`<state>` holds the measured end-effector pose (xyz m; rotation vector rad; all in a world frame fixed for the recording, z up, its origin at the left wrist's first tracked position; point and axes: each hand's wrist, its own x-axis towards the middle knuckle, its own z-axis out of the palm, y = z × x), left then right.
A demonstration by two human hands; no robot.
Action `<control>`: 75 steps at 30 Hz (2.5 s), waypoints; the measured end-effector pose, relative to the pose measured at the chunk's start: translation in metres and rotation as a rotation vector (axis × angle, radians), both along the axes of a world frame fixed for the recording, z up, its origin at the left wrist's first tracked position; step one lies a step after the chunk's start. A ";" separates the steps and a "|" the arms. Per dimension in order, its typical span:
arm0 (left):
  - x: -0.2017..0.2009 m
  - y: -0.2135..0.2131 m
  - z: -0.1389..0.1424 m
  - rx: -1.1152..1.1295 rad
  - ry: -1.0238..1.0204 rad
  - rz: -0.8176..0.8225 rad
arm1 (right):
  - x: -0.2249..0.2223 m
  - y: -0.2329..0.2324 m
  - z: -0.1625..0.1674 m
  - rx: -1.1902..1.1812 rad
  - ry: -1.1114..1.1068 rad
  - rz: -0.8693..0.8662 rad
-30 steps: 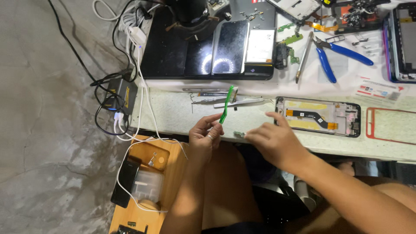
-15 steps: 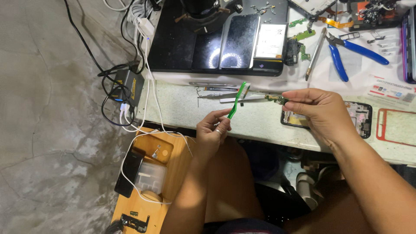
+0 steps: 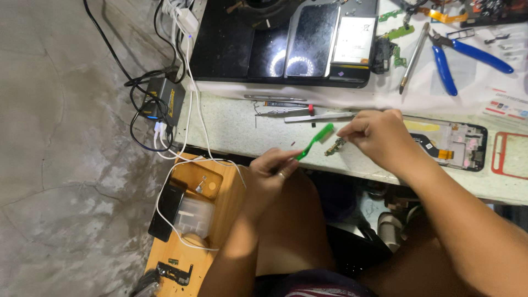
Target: The person cleans a small circuit board with a green brush, then picks up a disassembled smartphone and separates the screen assembly from the back housing. The person places the screen assembly on the table and continues to handle the back housing.
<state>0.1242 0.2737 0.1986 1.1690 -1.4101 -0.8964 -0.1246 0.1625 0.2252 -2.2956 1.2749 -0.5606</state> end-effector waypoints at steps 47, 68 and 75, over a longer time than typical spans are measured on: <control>-0.032 0.015 0.017 -0.106 -1.042 0.222 | 0.003 0.034 -0.026 -0.336 0.100 -0.153; -0.008 -0.007 0.023 -0.055 -0.562 0.288 | -0.002 0.027 -0.029 -0.368 0.137 -0.158; -0.026 0.007 0.009 -0.062 -0.506 0.239 | -0.015 0.022 -0.027 -0.405 0.248 -0.173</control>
